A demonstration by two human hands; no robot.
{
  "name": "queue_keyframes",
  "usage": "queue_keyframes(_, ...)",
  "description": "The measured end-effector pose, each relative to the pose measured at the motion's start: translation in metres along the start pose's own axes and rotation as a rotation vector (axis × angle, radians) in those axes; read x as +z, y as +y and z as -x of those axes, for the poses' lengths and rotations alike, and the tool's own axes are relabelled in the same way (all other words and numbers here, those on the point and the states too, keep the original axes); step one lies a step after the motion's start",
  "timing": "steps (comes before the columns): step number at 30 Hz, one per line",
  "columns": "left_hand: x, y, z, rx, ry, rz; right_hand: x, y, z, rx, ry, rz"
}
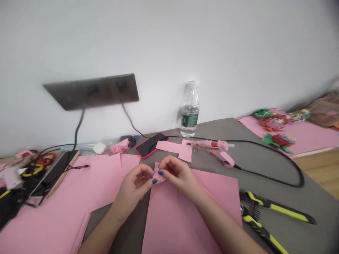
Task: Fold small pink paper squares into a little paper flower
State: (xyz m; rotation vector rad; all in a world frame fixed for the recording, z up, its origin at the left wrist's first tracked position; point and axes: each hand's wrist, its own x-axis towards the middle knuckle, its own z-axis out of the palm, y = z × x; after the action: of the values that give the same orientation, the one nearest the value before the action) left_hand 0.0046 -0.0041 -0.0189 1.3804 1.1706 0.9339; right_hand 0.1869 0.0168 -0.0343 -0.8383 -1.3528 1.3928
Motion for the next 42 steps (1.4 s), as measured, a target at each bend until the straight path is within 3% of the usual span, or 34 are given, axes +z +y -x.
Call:
queue_keyframes(13, 0.003, 0.003, 0.000, 0.090, -0.001, -0.046, 0.001, 0.001, 0.001, -0.038, 0.006, 0.094)
queue_keyframes(23, -0.001, -0.001, -0.002, 0.038, -0.006, -0.072, -0.001, 0.000, 0.001, -0.089, -0.055, 0.134)
queue_keyframes(30, 0.000, 0.000, 0.000, 0.028, 0.015, -0.056, -0.001, -0.004, 0.003, -0.032, -0.088, 0.110)
queue_keyframes(37, 0.006, 0.005, -0.001, 0.051, 0.044, 0.035, 0.003, -0.006, 0.002, -0.040, -0.047, 0.169)
queue_keyframes(42, 0.012, 0.006, -0.001, -0.007, 0.075, 0.111, 0.004, -0.005, 0.001, -0.032, -0.022, 0.172)
